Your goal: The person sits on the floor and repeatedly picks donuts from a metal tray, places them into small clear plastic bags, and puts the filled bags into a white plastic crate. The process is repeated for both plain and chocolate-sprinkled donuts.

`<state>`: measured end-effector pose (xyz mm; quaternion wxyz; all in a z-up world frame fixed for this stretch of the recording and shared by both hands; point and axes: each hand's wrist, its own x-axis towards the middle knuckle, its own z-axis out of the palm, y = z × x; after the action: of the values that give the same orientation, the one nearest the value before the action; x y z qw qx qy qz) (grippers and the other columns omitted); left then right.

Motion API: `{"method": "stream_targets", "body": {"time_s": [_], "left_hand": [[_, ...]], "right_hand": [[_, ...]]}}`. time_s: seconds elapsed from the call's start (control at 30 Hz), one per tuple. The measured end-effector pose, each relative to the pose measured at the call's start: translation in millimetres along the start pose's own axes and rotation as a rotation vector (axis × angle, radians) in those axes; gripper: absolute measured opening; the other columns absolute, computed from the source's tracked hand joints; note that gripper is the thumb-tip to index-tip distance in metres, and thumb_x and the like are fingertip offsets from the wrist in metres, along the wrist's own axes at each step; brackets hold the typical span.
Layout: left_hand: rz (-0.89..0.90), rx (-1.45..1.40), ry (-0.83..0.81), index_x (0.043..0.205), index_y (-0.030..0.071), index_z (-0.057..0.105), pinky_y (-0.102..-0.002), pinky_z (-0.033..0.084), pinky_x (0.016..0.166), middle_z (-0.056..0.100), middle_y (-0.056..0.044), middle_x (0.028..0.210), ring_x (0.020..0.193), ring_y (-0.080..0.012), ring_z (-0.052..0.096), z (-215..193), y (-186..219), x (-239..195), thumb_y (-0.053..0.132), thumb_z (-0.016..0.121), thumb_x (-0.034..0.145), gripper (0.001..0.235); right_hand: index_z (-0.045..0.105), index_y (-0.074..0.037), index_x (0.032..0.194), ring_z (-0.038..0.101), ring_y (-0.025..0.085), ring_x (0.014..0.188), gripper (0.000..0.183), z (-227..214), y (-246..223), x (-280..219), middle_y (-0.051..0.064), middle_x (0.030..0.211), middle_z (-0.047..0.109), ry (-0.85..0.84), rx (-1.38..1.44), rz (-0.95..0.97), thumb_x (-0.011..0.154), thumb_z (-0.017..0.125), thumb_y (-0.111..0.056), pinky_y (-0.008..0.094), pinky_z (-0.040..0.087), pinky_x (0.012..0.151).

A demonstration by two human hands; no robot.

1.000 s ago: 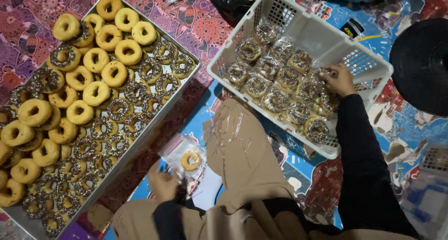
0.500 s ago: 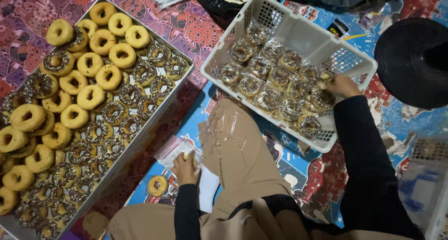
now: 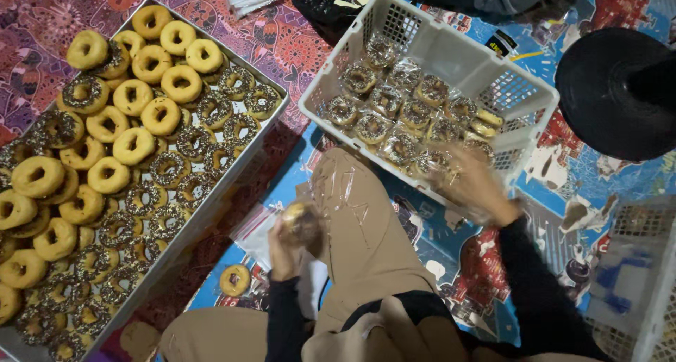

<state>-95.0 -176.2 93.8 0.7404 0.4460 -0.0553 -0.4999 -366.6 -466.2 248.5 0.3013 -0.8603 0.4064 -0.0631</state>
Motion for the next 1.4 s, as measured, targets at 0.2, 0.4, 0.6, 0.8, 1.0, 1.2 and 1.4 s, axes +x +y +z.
{"method": "stream_targets", "body": {"time_s": [0.2, 0.4, 0.6, 0.8, 1.0, 1.2, 1.4], "left_hand": [[-0.464, -0.602, -0.419, 0.141, 0.0, 0.054, -0.041, 0.055, 0.099, 0.067, -0.016, 0.128, 0.115, -0.0258, 0.066, 116, -65, 0, 0.057, 0.035, 0.111, 0.067], [-0.52, -0.402, -0.63, 0.145, 0.0, 0.046, -0.037, 0.058, 0.089, 0.067, -0.023, 0.128, 0.104, -0.0269, 0.069, 149, -89, -29, 0.035, 0.041, 0.113, 0.048], [-0.345, -0.126, -0.338, 0.144, 0.001, 0.043, -0.035, 0.056, 0.087, 0.067, -0.022, 0.12, 0.104, -0.0253, 0.069, 112, -68, -55, 0.024, 0.045, 0.108, 0.043], [-0.068, -0.082, 0.001, 0.139, -0.005, 0.049, -0.039, 0.055, 0.087, 0.069, -0.023, 0.115, 0.104, -0.0303, 0.068, 11, -35, -67, 0.026, 0.05, 0.105, 0.046], [0.121, -0.082, 0.367, 0.14, 0.0, 0.052, -0.041, 0.052, 0.096, 0.065, -0.021, 0.125, 0.111, -0.0281, 0.065, -82, -1, -109, 0.03, 0.05, 0.104, 0.047], [0.331, 0.311, 0.536, 0.132, -0.003, 0.056, -0.038, 0.048, 0.1, 0.067, -0.019, 0.122, 0.111, -0.0232, 0.063, -42, 18, -109, 0.025, 0.051, 0.108, 0.037], [0.516, 0.609, -0.067, 0.136, 0.003, 0.061, -0.033, 0.055, 0.103, 0.059, -0.01, 0.137, 0.124, -0.019, 0.061, 124, 15, -34, 0.005, 0.067, 0.098, 0.039]], "right_hand": [[0.059, -0.011, 0.141, 0.067, 0.023, 0.121, 0.076, 65, -63, -23, 0.008, 0.134, 0.068, -0.285, 0.509, -0.433, 0.077, 0.089, -0.039, 0.039, 0.052, 0.105], [0.072, -0.01, 0.125, 0.071, 0.017, 0.094, 0.064, 35, -8, -9, 0.007, 0.113, 0.075, 0.089, 0.443, 0.011, 0.069, 0.091, -0.035, 0.037, 0.059, 0.084], [0.07, -0.009, 0.132, 0.065, 0.008, 0.111, 0.038, -27, 108, 31, 0.003, 0.131, 0.068, 0.348, 0.634, 0.065, 0.095, 0.076, -0.008, 0.024, 0.057, 0.09], [0.069, -0.014, 0.134, 0.065, 0.013, 0.102, 0.044, -14, 198, 59, 0.004, 0.124, 0.066, 0.233, 0.726, 0.305, 0.09, 0.074, -0.008, 0.026, 0.056, 0.08], [0.065, -0.004, 0.133, 0.064, 0.017, 0.105, 0.049, -22, 259, 90, 0.011, 0.12, 0.066, 0.351, 0.392, 0.126, 0.087, 0.083, -0.004, 0.03, 0.056, 0.086], [0.066, -0.006, 0.124, 0.071, 0.017, 0.101, 0.045, -49, 179, 66, 0.006, 0.113, 0.074, 0.138, 0.766, 0.17, 0.081, 0.081, -0.004, 0.032, 0.06, 0.086], [0.067, -0.002, 0.117, 0.07, 0.015, 0.101, 0.046, -42, 26, 30, 0.007, 0.11, 0.074, -0.122, 0.702, -0.034, 0.074, 0.084, 0.001, 0.032, 0.061, 0.086]]}}
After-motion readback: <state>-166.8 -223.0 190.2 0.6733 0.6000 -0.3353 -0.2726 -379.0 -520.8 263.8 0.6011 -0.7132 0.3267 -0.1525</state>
